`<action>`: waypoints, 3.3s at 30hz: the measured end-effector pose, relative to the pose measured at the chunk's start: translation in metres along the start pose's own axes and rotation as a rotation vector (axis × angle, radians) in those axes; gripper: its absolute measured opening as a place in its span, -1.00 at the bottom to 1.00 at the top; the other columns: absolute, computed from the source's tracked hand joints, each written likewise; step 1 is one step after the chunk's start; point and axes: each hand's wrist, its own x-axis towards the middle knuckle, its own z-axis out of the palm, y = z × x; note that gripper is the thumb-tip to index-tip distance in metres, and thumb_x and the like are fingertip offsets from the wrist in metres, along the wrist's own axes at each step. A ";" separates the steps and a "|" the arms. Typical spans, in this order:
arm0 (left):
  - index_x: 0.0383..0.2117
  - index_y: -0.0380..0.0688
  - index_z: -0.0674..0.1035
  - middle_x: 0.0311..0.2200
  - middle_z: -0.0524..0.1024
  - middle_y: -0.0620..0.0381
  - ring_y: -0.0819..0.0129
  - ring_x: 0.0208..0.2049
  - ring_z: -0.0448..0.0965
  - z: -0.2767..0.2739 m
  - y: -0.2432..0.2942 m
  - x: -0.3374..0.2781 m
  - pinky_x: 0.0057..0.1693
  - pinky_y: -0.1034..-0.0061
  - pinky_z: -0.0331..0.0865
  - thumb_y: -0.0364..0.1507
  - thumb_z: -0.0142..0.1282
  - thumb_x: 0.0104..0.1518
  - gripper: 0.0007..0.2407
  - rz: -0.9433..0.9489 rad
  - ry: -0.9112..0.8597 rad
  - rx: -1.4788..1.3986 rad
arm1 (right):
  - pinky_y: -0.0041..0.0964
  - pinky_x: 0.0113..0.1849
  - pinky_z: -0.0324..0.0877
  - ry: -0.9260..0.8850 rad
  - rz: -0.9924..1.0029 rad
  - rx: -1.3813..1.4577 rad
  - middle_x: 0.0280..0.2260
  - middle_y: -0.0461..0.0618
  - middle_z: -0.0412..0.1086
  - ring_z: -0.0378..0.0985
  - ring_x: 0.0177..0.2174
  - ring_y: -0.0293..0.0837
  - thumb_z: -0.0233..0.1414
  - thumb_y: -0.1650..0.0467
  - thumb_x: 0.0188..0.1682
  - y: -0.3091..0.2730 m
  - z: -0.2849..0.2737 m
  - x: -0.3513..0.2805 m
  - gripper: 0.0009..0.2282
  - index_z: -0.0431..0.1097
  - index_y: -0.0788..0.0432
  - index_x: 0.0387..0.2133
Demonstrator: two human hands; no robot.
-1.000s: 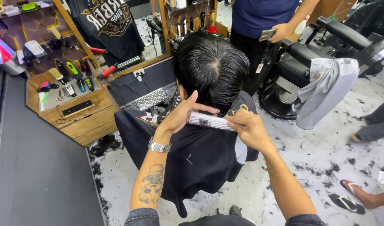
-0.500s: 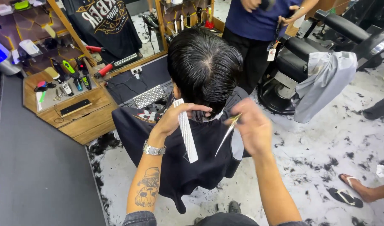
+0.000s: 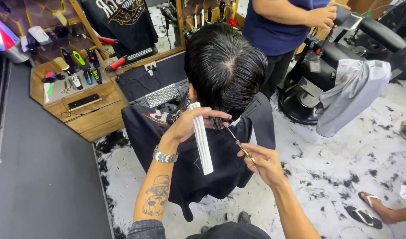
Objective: The person uses a comb and shears to trim a client's hair in a barber shop. They repeatedly comb sections of hair and cut along the sides and back, removing small amounts of hair throughout the clip.
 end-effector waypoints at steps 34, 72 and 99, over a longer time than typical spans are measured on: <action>-0.05 -0.60 0.53 -0.15 0.57 -0.42 -0.20 -0.17 0.63 0.003 -0.002 0.003 0.05 0.00 0.49 -0.35 -0.13 0.22 -0.58 0.012 0.022 -0.019 | -0.57 -0.77 0.17 -0.078 0.070 -0.013 -0.38 0.55 0.48 0.37 -0.64 -0.15 -0.01 0.67 -0.23 -0.025 0.032 0.045 -0.62 0.38 0.64 -0.07; -0.06 -0.31 0.64 -0.47 0.67 -0.21 0.10 -0.34 0.72 -0.011 -0.004 -0.038 -0.06 0.40 0.55 -0.21 -0.25 0.28 -0.55 -0.218 0.012 0.527 | 0.46 -0.24 0.58 -0.067 -0.095 -0.038 -0.24 0.49 0.43 0.54 -0.09 0.41 -0.15 0.86 -0.27 -0.055 0.008 0.029 -0.65 0.56 0.51 -0.37; -0.17 -0.45 0.63 -0.38 0.61 -0.22 0.22 -0.47 0.58 -0.038 -0.101 -0.098 -0.34 0.51 0.45 -0.33 -0.18 0.33 -0.63 0.482 0.723 0.219 | -0.03 -0.25 0.20 -0.403 -1.236 -1.783 -0.37 -0.03 0.45 0.47 -0.30 -0.02 -0.18 0.48 0.02 -0.113 0.050 0.087 -0.65 0.52 0.16 -0.02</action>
